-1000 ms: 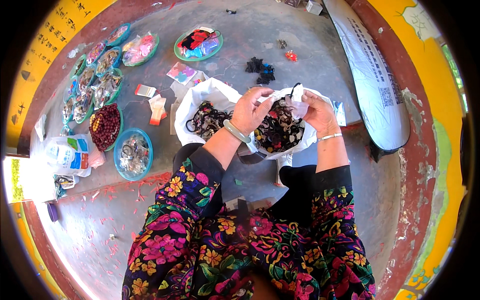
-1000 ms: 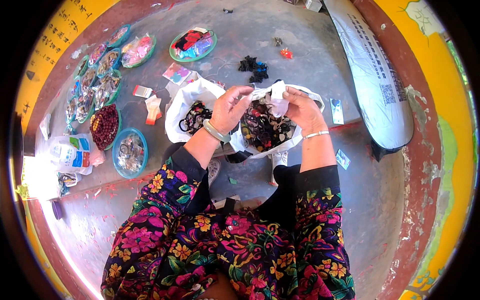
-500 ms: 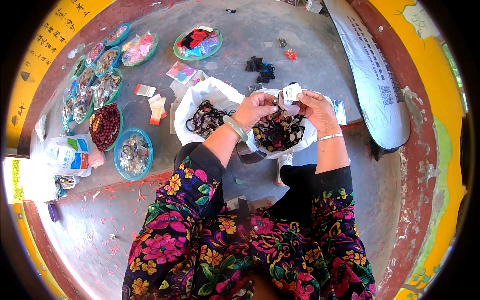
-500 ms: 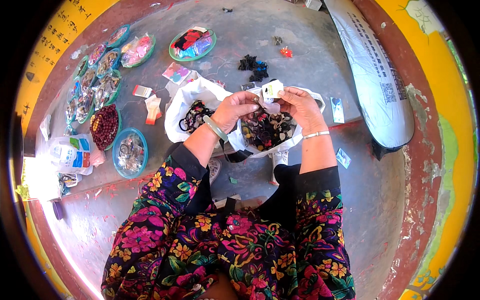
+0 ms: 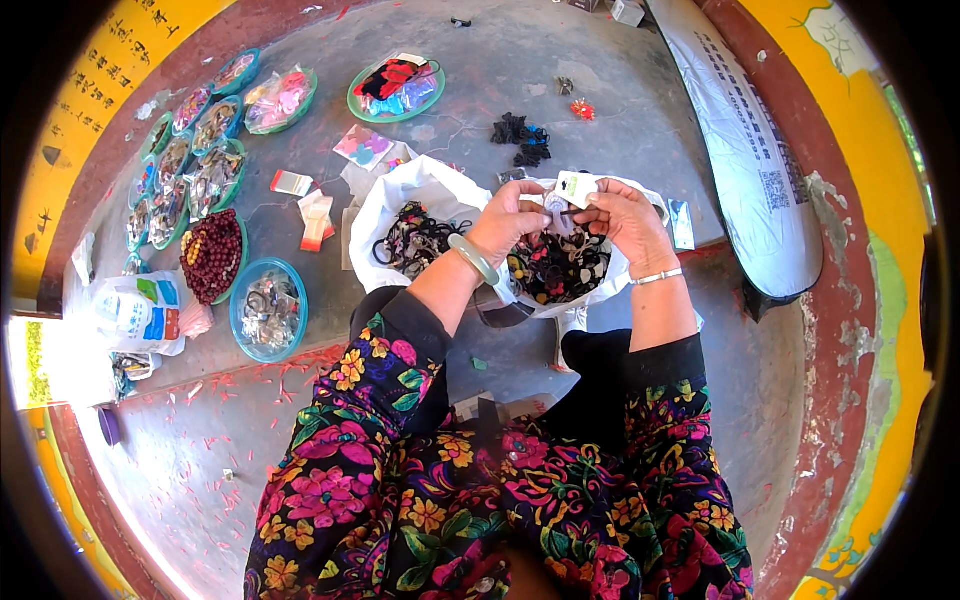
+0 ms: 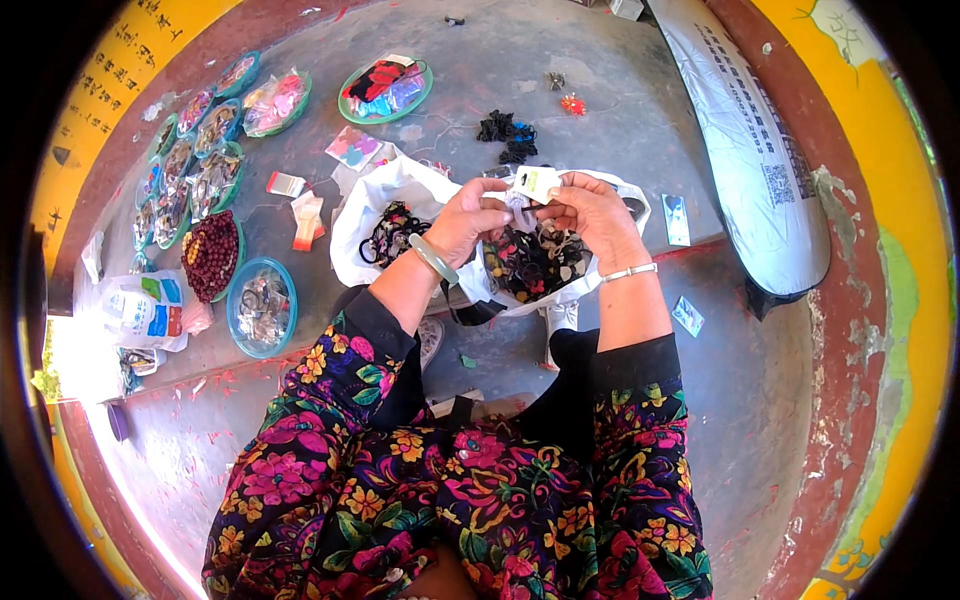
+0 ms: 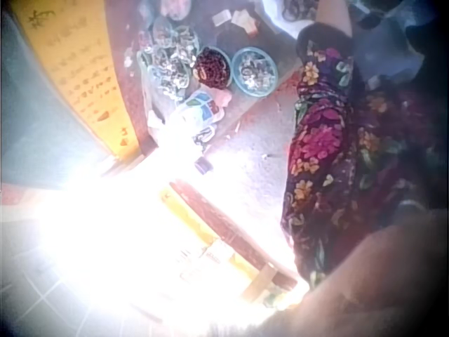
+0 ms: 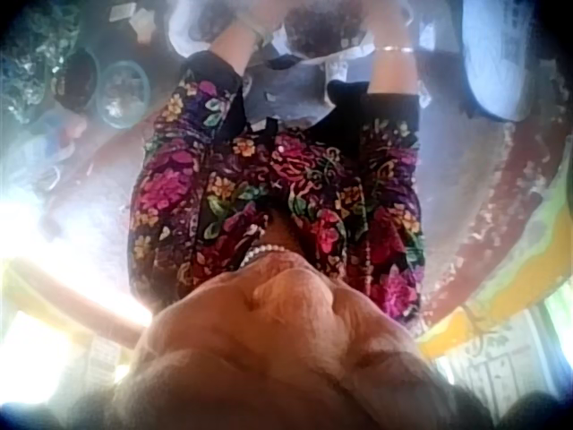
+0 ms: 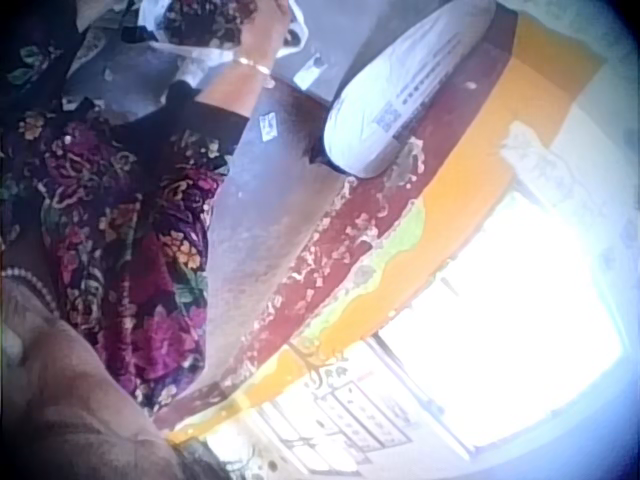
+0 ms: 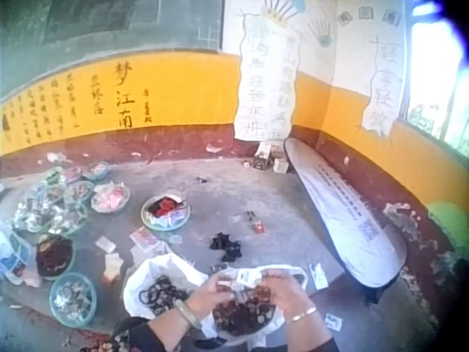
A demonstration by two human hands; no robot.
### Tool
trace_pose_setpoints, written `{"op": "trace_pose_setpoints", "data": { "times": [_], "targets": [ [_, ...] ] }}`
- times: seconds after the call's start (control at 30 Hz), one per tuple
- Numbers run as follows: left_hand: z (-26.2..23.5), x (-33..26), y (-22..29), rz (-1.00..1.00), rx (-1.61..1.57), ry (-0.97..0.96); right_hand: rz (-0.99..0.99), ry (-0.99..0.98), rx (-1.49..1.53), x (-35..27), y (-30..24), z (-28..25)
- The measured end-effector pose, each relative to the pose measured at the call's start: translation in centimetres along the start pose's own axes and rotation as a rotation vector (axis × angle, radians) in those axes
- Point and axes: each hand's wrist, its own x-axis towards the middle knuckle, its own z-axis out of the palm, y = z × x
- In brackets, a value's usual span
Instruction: The person sits on the floor and sorts through a large white bag of hair accessories. They pick up various items, including black hair ties and colorful clips, and place them into smaller piles or onto the floor.
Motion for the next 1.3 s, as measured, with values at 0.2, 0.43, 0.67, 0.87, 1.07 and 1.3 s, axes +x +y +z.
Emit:
{"op": "trace_pose_setpoints", "data": {
  "times": [0.2, 0.43, 0.67, 0.87, 1.07, 1.3],
  "targets": [
    [-0.5, 0.4, 0.0, -0.103, -0.214, -0.081, 0.073, 0.043, 0.163, 0.5, 0.7, -0.3],
    [-0.3, -1.1, 2.4, -0.057, -0.338, -0.174, -0.067, -0.106, 0.106, -0.3, -0.3, 0.5],
    [-3.6, -4.0, 6.6, 0.154, -0.382, -0.021, -0.059, -0.008, -0.048, 0.0, -0.3, 0.0],
    [-10.0, -3.6, 5.9, -0.075, 0.511, 0.242, -0.028, 0.025, -0.22, 0.1, -0.3, -0.3],
    [-10.6, -2.7, 3.1, -0.001, 1.473, 0.458, 0.063, -0.009, -0.574, 1.2, 0.3, -0.3],
    [-2.1, -3.3, 3.2, 0.268, 1.439, 0.242, -0.194, -0.108, -1.377, 5.5, 5.4, 1.3]
  ]
}}
